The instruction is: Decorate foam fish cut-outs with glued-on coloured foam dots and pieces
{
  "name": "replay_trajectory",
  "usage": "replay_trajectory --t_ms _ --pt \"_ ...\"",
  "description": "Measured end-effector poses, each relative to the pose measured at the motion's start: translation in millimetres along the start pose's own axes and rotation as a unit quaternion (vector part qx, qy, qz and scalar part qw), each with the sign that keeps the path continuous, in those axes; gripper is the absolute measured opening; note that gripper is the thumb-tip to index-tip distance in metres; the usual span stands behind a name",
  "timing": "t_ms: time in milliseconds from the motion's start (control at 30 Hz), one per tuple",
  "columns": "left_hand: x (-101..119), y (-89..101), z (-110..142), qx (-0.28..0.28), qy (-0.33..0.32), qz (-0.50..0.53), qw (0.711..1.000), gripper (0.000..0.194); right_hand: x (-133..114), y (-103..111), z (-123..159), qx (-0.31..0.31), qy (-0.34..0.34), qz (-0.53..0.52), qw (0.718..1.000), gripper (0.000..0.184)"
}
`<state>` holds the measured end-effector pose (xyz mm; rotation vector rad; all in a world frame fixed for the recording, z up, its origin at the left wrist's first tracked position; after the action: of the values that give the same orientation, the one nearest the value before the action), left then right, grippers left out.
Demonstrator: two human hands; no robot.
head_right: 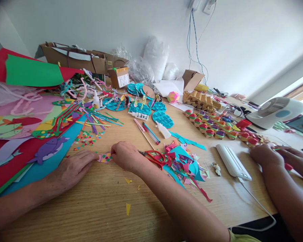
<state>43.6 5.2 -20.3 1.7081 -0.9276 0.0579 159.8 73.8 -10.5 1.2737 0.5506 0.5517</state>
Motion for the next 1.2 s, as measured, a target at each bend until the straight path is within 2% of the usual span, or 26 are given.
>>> replay_trajectory --t_ms 200,433,667,833,1200 --pt "0.6 1.1 -1.2 -0.004 0.000 0.002 1.000 0.029 -2.6 -7.2 -3.7 -0.006 0.002 -0.001 1.000 0.025" --pt "-1.0 0.0 -1.4 -0.007 0.005 0.008 1.000 0.030 -1.0 0.2 -1.7 -0.013 -0.011 -0.024 1.000 0.025" --pt "0.1 0.2 -2.0 -0.008 0.008 0.009 1.000 0.032 -1.4 -7.3 -6.2 -0.018 -0.002 -0.023 1.000 0.024" --pt "1.1 0.6 -2.0 -0.013 0.008 0.012 1.000 0.032 -2.2 -3.3 -4.2 -0.005 -0.002 -0.026 1.000 0.024" --pt "0.3 0.2 -1.5 -0.009 0.005 0.007 1.000 0.030 -2.4 -2.6 -5.4 -0.018 -0.006 -0.031 0.999 0.025"
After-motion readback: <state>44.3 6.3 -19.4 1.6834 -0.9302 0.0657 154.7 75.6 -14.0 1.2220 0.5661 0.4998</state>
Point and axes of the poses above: each hand's wrist, its own z-axis away from the middle knuckle, its own y-axis out of the back of the hand, x = y × z, the point moved 6 cm from there along -z, towards the middle knuckle, and after that the axes turned 12 degrees about z, right-handed, at the moved point
